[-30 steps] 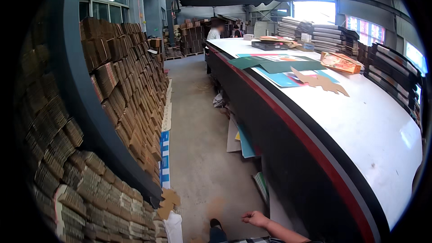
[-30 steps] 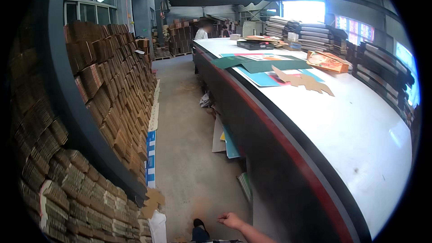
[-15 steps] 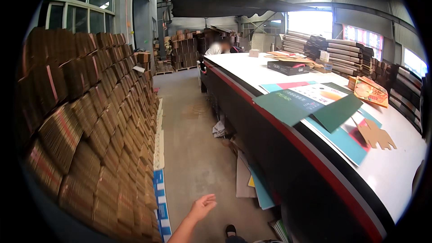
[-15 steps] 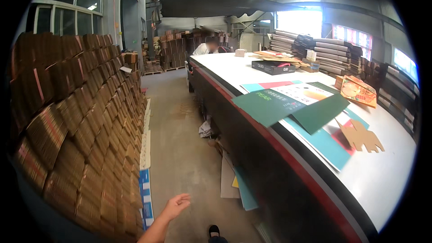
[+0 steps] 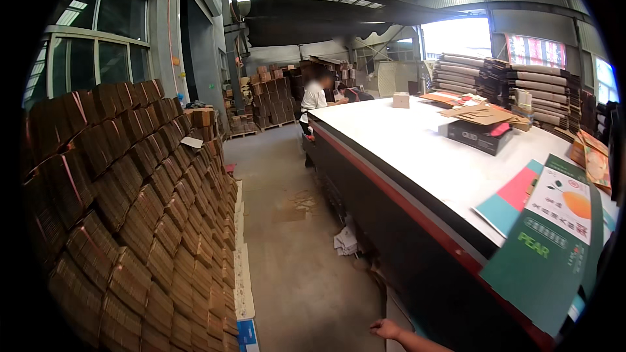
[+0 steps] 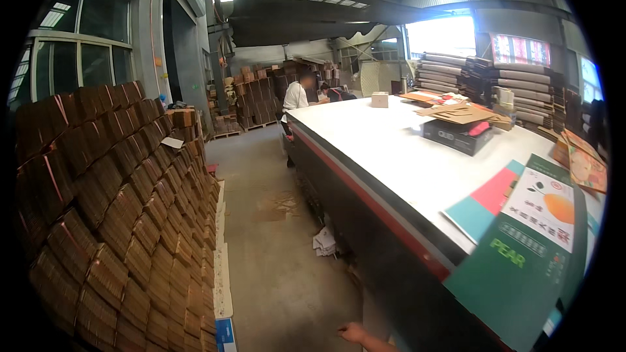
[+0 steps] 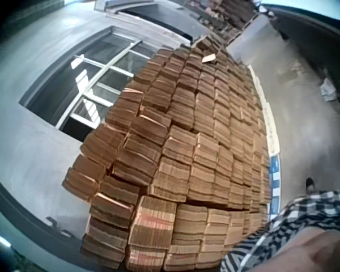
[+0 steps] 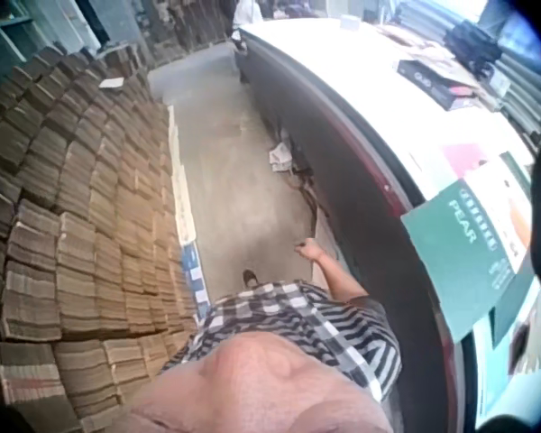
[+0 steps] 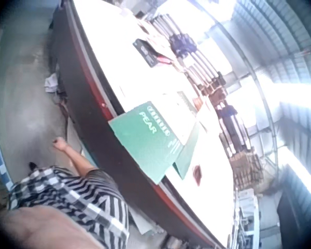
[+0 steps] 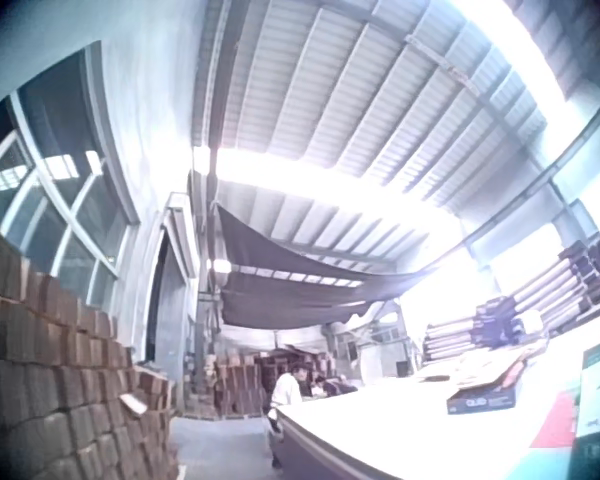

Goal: The person operates a cardboard box forming machine, feeding flat cardboard blanks into the mechanism and collecting the formed boxes. They also use a handheld remote to control the machine and walk between stations to retrieve materials.

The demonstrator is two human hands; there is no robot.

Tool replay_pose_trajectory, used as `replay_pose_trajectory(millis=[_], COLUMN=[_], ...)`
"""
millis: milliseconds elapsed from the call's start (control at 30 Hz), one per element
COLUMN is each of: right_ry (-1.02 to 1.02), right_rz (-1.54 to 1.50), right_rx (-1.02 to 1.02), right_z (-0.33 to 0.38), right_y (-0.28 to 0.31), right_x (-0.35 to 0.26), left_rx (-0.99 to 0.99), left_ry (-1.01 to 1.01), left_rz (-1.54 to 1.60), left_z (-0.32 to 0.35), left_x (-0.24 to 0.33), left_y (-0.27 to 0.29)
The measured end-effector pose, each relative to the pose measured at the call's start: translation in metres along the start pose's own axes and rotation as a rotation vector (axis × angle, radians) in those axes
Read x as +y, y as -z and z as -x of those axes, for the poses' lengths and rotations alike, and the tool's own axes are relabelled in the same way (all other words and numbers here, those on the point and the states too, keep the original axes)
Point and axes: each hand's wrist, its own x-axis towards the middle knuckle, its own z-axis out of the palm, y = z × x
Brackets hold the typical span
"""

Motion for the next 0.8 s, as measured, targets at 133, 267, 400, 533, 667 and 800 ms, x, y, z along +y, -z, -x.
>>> replay_pose_trajectory(millis=[133, 267, 400, 533, 667, 800], right_ry=[-0.059, -0.11, -0.476, -0.588, -0.571, -0.266], right_rz=[0.053, 0.357, 0.323, 0.266, 0.241, 0.437], right_rx=[-0.055, -0.249, -0.28, -0.234, -0.226, -0.115], right_z=[-0.114, -0.211, -0.241, -0.327, -0.463, -0.686], right_y=[-0.007, 0.016, 0.044, 0.091, 0.131, 0.161], right_x=[-0.047, -0.008, -0.005, -0.027, -0.069, -0.089], left_rx=[0.131, 0.173, 0.181, 0.049, 0.078, -0.172], left_ry=[0.04, -0.085, -0.634, -0.932, -0.77, -0.418], left_rz=[0.143, 0.296, 0.615, 0.34, -0.111, -0.676], left_z=[-0.109, -0.276, -0.399, -0.413, -0.498, -0.672], left_x=[0.062, 0.235, 0.484, 0.694, 0.754, 0.647], left_y=[0.079, 0.183, 0.256, 0.31, 0.348, 0.379])
